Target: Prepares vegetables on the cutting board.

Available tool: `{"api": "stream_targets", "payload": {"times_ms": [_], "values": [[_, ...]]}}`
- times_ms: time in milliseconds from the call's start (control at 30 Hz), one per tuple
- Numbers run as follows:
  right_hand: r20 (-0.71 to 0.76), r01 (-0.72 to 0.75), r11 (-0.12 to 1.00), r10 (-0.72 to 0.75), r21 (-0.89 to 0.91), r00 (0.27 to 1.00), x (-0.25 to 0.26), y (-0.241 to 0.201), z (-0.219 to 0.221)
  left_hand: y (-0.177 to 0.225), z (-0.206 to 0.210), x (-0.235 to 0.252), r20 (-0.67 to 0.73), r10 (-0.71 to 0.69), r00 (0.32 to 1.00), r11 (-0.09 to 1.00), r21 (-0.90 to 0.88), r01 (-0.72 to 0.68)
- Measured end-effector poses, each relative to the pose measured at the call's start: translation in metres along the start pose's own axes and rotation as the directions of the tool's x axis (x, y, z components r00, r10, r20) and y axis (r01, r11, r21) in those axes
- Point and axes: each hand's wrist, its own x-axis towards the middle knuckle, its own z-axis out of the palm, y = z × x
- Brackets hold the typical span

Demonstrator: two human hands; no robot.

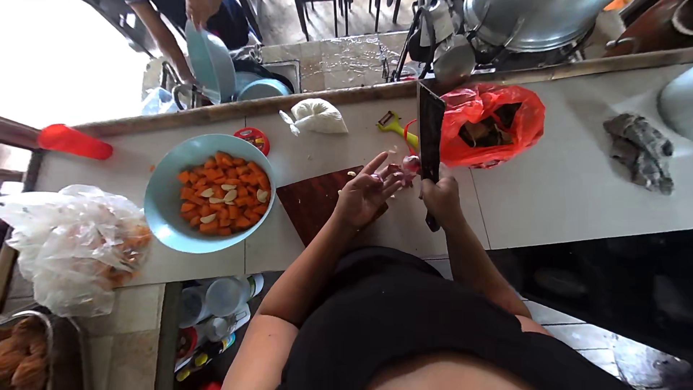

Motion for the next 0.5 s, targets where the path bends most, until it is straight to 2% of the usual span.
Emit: {"api": "stream_targets", "payload": {"times_ms": [100,167,267,400,500], "values": [[0.062,-0.021,0.997,0.025,-0.073,0.998,0.009,0.007,0.008,0.007,-0.006,-0.024,-0.037,0.034,0.999,0.991,0.13,-0.029],[0.107,-0.041,0.996,0.05,-0.083,0.993,0.01,0.008,0.012,0.011,-0.009,-0.032,-0.06,0.059,0.996,0.992,0.111,-0.052],[0.152,-0.027,0.999,0.03,-0.022,0.988,0.003,0.001,0.012,0.01,-0.011,-0.022,-0.088,0.094,0.992,0.995,0.051,-0.09],[0.236,0.019,0.989,-0.054,0.147,0.97,-0.013,-0.015,0.008,0.003,0.002,-0.002,-0.105,0.06,0.993,0.996,0.067,-0.053],[0.264,0.083,0.988,-0.116,0.133,0.958,-0.017,-0.016,0.008,0.0,0.013,0.007,-0.07,0.023,0.997,0.998,0.052,-0.019]]}}
